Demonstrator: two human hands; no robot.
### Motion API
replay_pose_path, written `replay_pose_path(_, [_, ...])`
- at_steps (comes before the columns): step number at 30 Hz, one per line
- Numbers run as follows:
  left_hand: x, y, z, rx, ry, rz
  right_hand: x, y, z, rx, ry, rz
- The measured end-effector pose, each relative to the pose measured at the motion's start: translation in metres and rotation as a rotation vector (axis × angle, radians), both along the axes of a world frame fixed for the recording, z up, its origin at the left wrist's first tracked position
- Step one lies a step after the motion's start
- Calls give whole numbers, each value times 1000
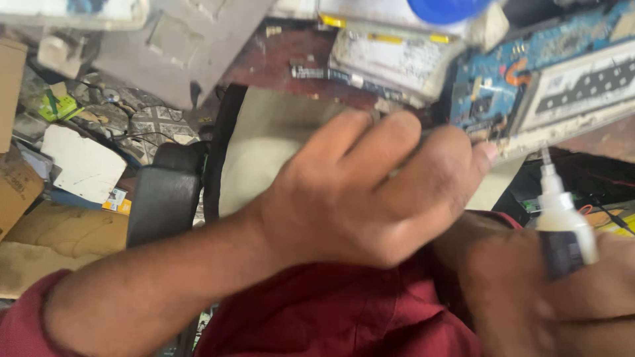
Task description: The person solders a small wire onto a smartphone motherboard using a soldering iron and solder. They then use wire cutters to trim the wire and apply flux to the joint before soldering again.
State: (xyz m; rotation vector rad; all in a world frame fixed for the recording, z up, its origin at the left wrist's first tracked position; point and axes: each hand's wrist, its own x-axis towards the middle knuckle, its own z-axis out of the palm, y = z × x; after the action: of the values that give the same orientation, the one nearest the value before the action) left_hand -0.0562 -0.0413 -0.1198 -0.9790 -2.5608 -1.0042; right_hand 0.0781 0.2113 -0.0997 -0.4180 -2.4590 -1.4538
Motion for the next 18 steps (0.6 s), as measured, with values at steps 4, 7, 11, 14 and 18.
replay_pose_path(4, [3, -3, 20, 122, -81, 18, -5, 4, 0, -60, 147, -40])
replay_pose_path(7, [8, -8, 36, 285, -217, 35, 3, 13, 1, -149, 262, -22])
replay_pose_path(11, [24, -14, 54, 294, -286, 83, 16, 30, -1, -458, 447, 102])
replay_pose_path(14, [35, -10, 58, 165, -257, 141, 9, 36, 8, -1253, 704, 537])
replay_pose_path(18, [42, 2, 58, 114, -238, 130, -33, 36, 38, -2029, 747, 665])
